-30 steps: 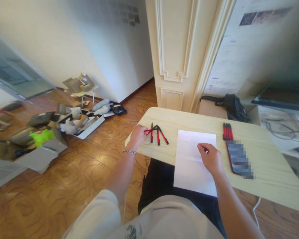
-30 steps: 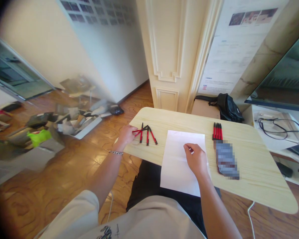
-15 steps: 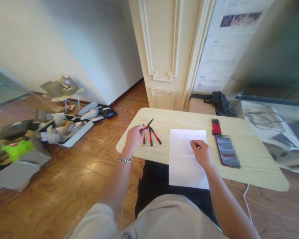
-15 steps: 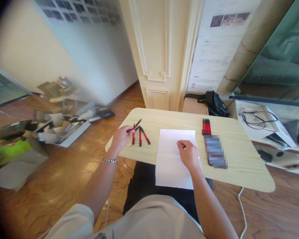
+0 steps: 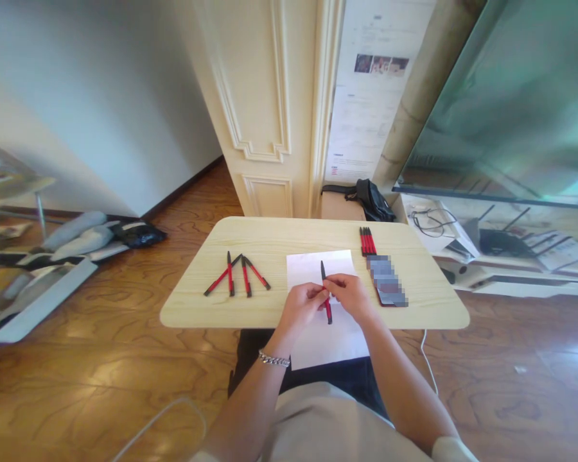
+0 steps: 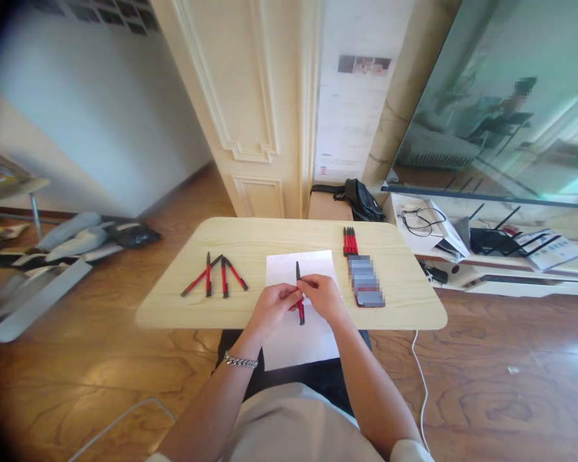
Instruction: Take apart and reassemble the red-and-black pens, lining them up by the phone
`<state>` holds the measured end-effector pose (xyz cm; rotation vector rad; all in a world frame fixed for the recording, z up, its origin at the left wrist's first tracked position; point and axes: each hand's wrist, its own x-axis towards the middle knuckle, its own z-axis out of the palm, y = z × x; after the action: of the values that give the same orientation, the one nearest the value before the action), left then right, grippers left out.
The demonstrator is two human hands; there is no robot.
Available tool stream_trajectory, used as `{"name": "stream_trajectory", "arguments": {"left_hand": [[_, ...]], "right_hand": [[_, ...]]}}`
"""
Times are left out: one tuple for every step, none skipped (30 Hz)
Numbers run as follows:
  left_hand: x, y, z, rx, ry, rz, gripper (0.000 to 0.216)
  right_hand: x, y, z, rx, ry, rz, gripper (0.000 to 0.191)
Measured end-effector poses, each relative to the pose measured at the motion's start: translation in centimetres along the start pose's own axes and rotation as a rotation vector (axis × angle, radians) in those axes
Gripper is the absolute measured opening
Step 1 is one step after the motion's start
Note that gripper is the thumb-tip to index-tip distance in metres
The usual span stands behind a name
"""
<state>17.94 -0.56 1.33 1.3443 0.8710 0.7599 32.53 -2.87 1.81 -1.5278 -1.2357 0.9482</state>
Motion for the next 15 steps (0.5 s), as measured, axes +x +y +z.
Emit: {"name": "stream_trajectory", "arguments": {"left_hand": [[0.0, 0.0, 0.0, 0.028, -0.017, 0.011, 0.034], [0.0, 0.0, 0.0, 0.074, -0.025, 0.026, 0.034], [0.0, 0.0, -0.1, 0.132, -0.027, 0.044, 0.034], [0.0, 0.0, -0.2, 0.196, -0.02, 0.068, 0.034], [-0.1, -0.1, -0.4, 0.264, 0.0, 0.092, 0.033], [-0.2, -0.2, -0.6, 0.331, 0.033, 0.116, 0.03], [-0.3, -0.3, -1.0, 0.393, 0.077, 0.137, 0.028], [-0.4, -0.4, -1.4, 0.452, 0.124, 0.155, 0.026], [-0.5, -0.6, -1.8, 0.514, 0.172, 0.169, 0.024], [-0.5, -0.8, -2.3, 0.578, 0.205, 0.182, 0.022], [-0.6, -1.0, -2.8, 0.645, 0.227, 0.198, 0.019], [-0.7, -1.2, -3.3, 0.711, 0.243, 0.214, 0.017], [-0.7, -1.4, -3.7, 0.767, 0.257, 0.23, 0.015], [-0.7, -1.6, -4.0, 0.813, 0.266, 0.245, 0.014], [-0.8, -1.8, -4.2, 0.848, 0.272, 0.258, 0.013]], "right_hand": [[0.1, 0.1, -0.1, 0.0, -0.015, 0.013, 0.032], [0.2, 0.2, -0.2, -0.006, -0.026, 0.022, 0.03], [0.4, 0.2, -0.3, -0.018, -0.031, 0.027, 0.029], [0.6, 0.3, -0.4, -0.038, -0.028, 0.031, 0.028], [0.9, 0.3, -0.5, -0.064, -0.019, 0.037, 0.028], [1.2, 0.3, -0.6, -0.095, -0.008, 0.043, 0.028], [1.6, 0.3, -0.7, -0.133, 0.0, 0.049, 0.029], [1.9, 0.2, -0.7, -0.179, 0.007, 0.054, 0.029], [2.2, 0.2, -0.8, -0.235, 0.009, 0.058, 0.029], [2.5, 0.0, -0.8, -0.302, 0.009, 0.062, 0.029], [2.7, -0.1, -0.8, -0.374, 0.007, 0.068, 0.029], [2.9, -0.2, -0.8, -0.444, 0.008, 0.076, 0.029], [2.9, -0.4, -0.7, -0.507, 0.013, 0.086, 0.028], [3.0, -0.5, -0.5, -0.561, 0.021, 0.096, 0.027], [3.0, -0.6, -0.3, -0.603, 0.032, 0.103, 0.025]]}}
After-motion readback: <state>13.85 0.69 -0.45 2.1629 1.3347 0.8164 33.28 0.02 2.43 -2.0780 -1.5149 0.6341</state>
